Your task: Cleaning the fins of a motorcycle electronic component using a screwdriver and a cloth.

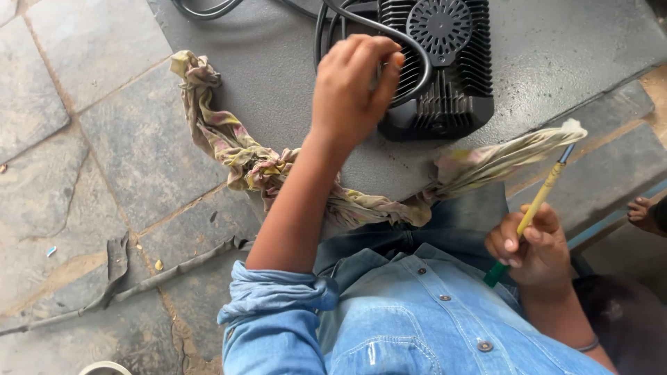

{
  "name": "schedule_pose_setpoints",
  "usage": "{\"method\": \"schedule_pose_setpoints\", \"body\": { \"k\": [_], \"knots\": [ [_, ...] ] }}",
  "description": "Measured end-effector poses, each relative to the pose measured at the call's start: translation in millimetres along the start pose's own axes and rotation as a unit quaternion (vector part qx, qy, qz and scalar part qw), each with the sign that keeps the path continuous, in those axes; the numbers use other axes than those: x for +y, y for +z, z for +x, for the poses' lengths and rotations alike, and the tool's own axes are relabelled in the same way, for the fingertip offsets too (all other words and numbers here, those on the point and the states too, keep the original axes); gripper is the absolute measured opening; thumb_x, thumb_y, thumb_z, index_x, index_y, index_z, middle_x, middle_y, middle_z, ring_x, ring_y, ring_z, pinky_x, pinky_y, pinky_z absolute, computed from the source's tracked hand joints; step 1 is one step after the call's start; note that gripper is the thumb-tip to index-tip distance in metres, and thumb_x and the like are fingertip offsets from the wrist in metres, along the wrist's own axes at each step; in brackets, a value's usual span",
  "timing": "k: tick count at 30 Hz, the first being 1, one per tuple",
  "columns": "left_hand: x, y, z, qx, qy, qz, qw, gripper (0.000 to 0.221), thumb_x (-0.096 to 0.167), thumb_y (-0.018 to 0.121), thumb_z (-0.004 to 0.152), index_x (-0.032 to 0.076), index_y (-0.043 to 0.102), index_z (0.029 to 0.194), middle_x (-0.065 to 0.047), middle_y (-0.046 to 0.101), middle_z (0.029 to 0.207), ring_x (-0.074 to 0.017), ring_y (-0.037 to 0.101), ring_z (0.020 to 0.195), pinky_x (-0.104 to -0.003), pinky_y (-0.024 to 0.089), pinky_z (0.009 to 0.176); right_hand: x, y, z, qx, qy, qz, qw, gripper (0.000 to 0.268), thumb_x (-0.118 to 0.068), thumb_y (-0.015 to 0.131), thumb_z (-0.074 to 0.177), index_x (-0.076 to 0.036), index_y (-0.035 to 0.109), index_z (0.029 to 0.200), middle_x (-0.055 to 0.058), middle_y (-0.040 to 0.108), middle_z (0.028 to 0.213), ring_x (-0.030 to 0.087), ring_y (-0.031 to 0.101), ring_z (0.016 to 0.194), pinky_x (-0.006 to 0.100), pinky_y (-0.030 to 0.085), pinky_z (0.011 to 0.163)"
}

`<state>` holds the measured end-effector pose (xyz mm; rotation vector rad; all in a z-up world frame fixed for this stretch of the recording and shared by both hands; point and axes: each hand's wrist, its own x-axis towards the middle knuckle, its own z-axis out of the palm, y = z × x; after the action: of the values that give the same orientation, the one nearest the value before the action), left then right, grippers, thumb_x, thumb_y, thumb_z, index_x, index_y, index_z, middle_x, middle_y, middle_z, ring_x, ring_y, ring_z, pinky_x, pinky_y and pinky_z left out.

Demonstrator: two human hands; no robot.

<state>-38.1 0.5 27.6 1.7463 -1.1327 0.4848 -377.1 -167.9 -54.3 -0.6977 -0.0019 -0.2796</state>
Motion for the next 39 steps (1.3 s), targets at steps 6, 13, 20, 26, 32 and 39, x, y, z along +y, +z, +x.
{"method": "schedule_pose_setpoints", "body": {
  "k": [6,13,20,26,32,39],
  "knots": [
    [93.7,7.2,-15.6,-0.059,0.044,0.036,0.997,0.043,0.044,0.069,0.097,0.01,0.065,0.122,-0.007,0.07,0.113,-0.025,0.067,0.109,-0.043,0.048,0.101,-2.4,-14.3,-9.5,0.036,0.027,-0.023,0.999,0.031,-0.006,0.059,0.105,-0.009,0.068,0.134,0.015,0.068,0.086,0.015,0.051,0.06,0.031,0.043,0.061],
    [133.5,6.2,-75.1,-0.146,-0.133,-0.062,0.978,0.046,0.056,0.062,0.098,0.012,0.067,0.11,-0.006,0.073,0.106,-0.0249,0.069,0.103,-0.039,0.05,0.099,-14.3,-30.9,-32.7,0.016,0.094,-0.063,0.993,0.029,0.001,0.062,0.103,-0.007,0.071,0.13,0.021,0.069,0.093,0.018,0.055,0.071,0.029,0.047,0.067],
    [127.6,15.1,-91.5,-0.173,-0.181,-0.234,0.94,0.053,0.048,0.058,0.101,0.002,0.064,0.127,-0.016,0.068,0.123,-0.0342,0.065,0.117,-0.043,0.05,0.105,-19.9,-63.7,-50.4,0.057,0.184,-0.188,0.963,0.03,0.003,0.066,0.093,-0.003,0.072,0.121,0.022,0.072,0.09,0.015,0.059,0.066,0.026,0.049,0.058],
    [120.0,20.5,-103.9,-0.235,-0.26,-0.476,0.806,0.041,0.036,0.058,0.108,0.0,0.064,0.128,-0.01,0.067,0.117,-0.0187,0.065,0.111,-0.033,0.053,0.099,-22.6,-68.2,-48.7,0.069,0.243,-0.263,0.931,0.028,0.002,0.069,0.088,-0.002,0.072,0.115,0.018,0.074,0.086,0.014,0.061,0.065,0.026,0.049,0.055],
    [111.6,25.8,-105.2,-0.198,-0.382,-0.56,0.708,0.028,0.023,0.062,0.109,0.0,0.064,0.125,0.001,0.057,0.089,-0.0031,0.05,0.075,-0.021,0.042,0.065,-30.7,-72.0,-45.1,0.069,0.292,-0.254,0.92,0.026,-0.001,0.072,0.087,-0.001,0.073,0.113,0.016,0.073,0.082,0.014,0.059,0.061,0.025,0.046,0.049],
    [107.2,18.6,-104.9,-0.118,-0.436,-0.595,0.664,0.025,0.027,0.061,0.107,0.004,0.066,0.115,0.003,0.059,0.083,-0.002,0.051,0.066,-0.02,0.042,0.055,-34.1,-36.9,-9.9,0.022,0.076,-0.192,0.978,0.025,-0.008,0.065,0.105,0.006,0.068,0.125,0.002,0.063,0.076,0.007,0.051,0.064,0.024,0.043,0.059]
  ]
}}
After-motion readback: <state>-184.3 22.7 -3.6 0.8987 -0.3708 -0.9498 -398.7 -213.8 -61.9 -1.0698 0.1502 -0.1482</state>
